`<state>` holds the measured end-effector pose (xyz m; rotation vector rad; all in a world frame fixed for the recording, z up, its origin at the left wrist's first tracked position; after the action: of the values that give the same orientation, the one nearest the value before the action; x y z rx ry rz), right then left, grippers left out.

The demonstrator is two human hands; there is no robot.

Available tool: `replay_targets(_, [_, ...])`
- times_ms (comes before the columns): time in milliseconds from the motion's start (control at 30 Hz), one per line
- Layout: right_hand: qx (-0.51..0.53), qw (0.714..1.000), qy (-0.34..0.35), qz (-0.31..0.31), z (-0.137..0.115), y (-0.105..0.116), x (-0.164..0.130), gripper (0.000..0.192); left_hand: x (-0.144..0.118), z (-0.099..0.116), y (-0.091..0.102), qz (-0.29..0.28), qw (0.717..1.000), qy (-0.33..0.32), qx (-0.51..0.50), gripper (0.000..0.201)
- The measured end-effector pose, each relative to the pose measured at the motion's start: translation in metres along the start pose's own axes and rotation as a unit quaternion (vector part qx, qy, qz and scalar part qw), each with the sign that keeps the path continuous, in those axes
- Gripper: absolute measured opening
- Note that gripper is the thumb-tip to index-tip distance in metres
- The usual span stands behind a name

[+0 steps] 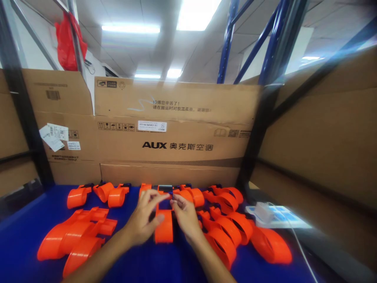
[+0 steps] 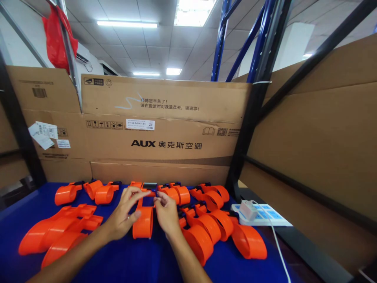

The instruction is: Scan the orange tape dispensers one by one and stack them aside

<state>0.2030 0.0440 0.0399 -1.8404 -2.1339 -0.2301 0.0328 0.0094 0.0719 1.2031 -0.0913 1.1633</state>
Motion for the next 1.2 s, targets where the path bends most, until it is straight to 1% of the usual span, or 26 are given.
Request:
replay_targets(33, [0.005,1.000,0.006,-0.010,-0.001,-0.002,0.000,0.047,0.001,-0.009,-0.003,0.071,0.996,0.050,-0.030,0.046])
replay_targets(67, [0.010,1.000,0.012,-0.017,-0.003,-0.004,-0.001,0.049,0.002,-0.018,-0.007,0.142,0.983,0.098,-0.062,0.044])
replay_targets(100, [0.015,1.000,0.016,-0.021,-0.004,-0.005,-0.002,0.051,0.002,-0.026,-0.013,0.187,0.967,0.140,-0.103,0.045])
replay_targets(133, [0.018,0.999,0.018,-0.022,-0.005,-0.006,-0.002,0.052,0.003,-0.034,-0.021,0.201,0.952,0.173,-0.155,0.047])
replay_targets(200, [0.013,1.000,0.014,-0.020,-0.005,-0.008,-0.003,0.051,0.005,-0.045,-0.036,0.192,0.918,0.216,-0.271,0.050])
replay_targets(233, [0.007,1.000,0.012,-0.021,-0.004,-0.008,-0.003,0.049,0.005,-0.049,-0.041,0.182,0.902,0.227,-0.319,0.050])
replay_targets(267, [0.000,1.000,0.014,-0.025,-0.004,-0.009,-0.003,0.045,0.005,-0.051,-0.044,0.174,0.888,0.230,-0.358,0.049])
replay_targets(333, [-0.017,0.999,0.022,-0.045,-0.001,-0.012,-0.004,0.038,0.004,-0.052,-0.046,0.164,0.874,0.221,-0.402,0.046])
replay_targets(400, [-0.034,0.996,0.029,-0.074,0.002,-0.014,-0.004,0.031,0.002,-0.051,-0.044,0.161,0.870,0.213,-0.415,0.044])
replay_targets(467, [-0.058,0.994,0.024,-0.087,0.005,-0.016,-0.004,0.028,0.000,-0.050,-0.043,0.169,0.868,0.219,-0.412,0.042])
replay_targets(633, [-0.121,0.990,0.016,-0.077,0.008,-0.015,-0.005,0.028,-0.004,-0.049,-0.040,0.180,0.870,0.230,-0.397,0.037])
replay_targets(733, [-0.130,0.988,0.017,-0.087,0.003,-0.015,-0.005,0.027,-0.005,-0.048,-0.039,0.168,0.872,0.228,-0.400,0.037])
replay_targets(833, [-0.139,0.987,0.017,-0.083,-0.003,-0.016,-0.007,0.028,-0.004,-0.048,-0.038,0.160,0.874,0.227,-0.400,0.036])
replay_targets(1067, [-0.133,0.988,-0.013,-0.078,-0.009,-0.019,-0.012,0.029,-0.006,-0.052,-0.038,0.170,0.867,0.236,-0.405,0.037])
replay_targets(1200, [-0.135,0.987,-0.016,-0.082,-0.010,-0.020,-0.012,0.029,-0.006,-0.050,-0.035,0.175,0.868,0.239,-0.399,0.035])
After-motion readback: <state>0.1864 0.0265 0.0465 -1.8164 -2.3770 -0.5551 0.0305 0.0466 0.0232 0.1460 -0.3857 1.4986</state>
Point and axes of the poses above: each hand's wrist, its own x-axis towards the middle knuckle, its own y-axis out of the back of the hand, z = x × y, the point moved 3 cm from there along x, towards the middle knuckle, and after that the axes turned 5 degrees about -z, right-handed, at the moved point
